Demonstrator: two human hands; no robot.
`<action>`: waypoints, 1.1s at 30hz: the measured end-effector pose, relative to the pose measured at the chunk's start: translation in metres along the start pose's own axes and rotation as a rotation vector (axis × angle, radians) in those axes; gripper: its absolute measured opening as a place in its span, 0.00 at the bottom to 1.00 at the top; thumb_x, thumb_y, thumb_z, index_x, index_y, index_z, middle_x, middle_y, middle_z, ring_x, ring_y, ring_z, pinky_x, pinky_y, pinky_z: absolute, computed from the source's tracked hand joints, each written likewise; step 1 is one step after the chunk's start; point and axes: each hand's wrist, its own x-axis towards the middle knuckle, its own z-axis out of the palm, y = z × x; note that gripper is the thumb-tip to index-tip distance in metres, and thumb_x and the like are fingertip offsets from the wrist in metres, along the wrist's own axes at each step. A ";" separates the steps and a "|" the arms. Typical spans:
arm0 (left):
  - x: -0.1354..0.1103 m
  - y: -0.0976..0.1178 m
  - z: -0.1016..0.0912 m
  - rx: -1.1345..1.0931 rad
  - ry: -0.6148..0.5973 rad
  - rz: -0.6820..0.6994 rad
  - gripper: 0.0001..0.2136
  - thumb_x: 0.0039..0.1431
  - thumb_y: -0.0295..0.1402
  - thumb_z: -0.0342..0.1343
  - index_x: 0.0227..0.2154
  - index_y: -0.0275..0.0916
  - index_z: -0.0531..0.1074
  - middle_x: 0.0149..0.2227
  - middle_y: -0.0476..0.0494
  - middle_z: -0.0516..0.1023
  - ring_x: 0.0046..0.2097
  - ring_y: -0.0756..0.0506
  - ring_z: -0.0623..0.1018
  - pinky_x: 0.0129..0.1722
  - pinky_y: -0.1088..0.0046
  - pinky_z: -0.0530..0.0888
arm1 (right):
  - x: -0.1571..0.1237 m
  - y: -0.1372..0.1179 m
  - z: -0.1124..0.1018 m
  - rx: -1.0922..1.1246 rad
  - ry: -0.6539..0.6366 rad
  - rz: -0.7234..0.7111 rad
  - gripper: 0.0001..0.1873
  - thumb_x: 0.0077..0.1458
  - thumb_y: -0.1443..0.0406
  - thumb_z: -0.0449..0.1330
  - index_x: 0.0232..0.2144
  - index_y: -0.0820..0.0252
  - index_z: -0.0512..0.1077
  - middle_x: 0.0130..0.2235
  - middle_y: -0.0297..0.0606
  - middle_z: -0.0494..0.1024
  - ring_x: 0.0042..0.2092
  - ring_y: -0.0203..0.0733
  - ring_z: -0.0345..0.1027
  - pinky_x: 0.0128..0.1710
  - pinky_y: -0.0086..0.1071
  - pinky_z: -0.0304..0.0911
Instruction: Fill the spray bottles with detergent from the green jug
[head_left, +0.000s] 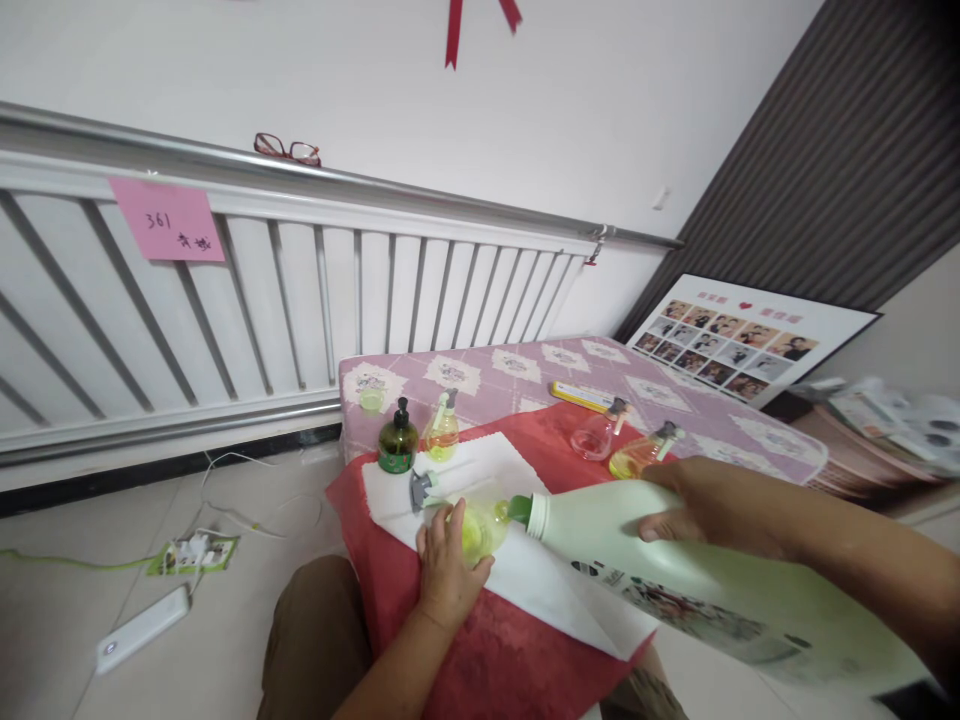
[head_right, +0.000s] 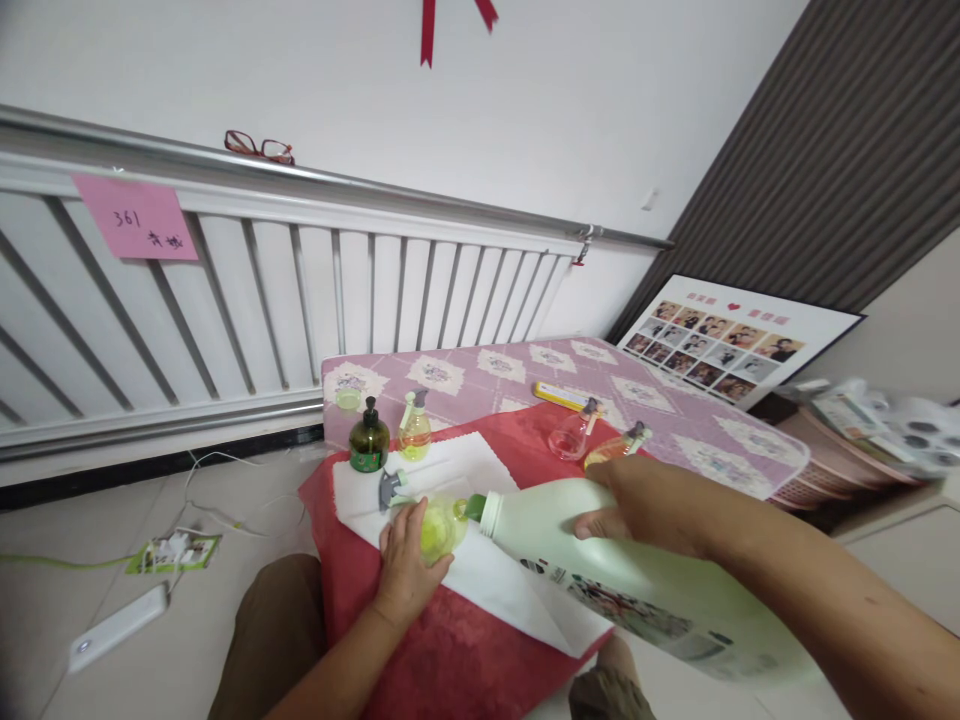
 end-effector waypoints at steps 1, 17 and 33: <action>0.000 0.000 0.000 0.004 0.000 0.000 0.38 0.46 0.34 0.62 0.61 0.41 0.55 0.59 0.36 0.64 0.62 0.37 0.62 0.62 0.55 0.56 | 0.000 0.000 0.000 0.003 0.005 0.001 0.15 0.51 0.51 0.58 0.31 0.57 0.71 0.36 0.42 0.81 0.38 0.53 0.75 0.34 0.37 0.63; 0.001 0.000 -0.001 -0.026 -0.028 -0.021 0.38 0.46 0.34 0.61 0.61 0.42 0.54 0.60 0.37 0.63 0.62 0.38 0.61 0.63 0.55 0.54 | 0.001 0.002 0.004 0.035 0.053 0.002 0.16 0.48 0.52 0.59 0.30 0.58 0.72 0.34 0.41 0.81 0.36 0.51 0.75 0.32 0.36 0.63; 0.000 0.000 0.000 -0.015 -0.011 -0.010 0.38 0.46 0.33 0.61 0.62 0.41 0.54 0.59 0.36 0.63 0.62 0.37 0.62 0.63 0.55 0.55 | 0.000 0.001 0.006 0.046 0.076 0.013 0.15 0.47 0.52 0.59 0.30 0.57 0.72 0.33 0.41 0.81 0.35 0.50 0.75 0.32 0.35 0.63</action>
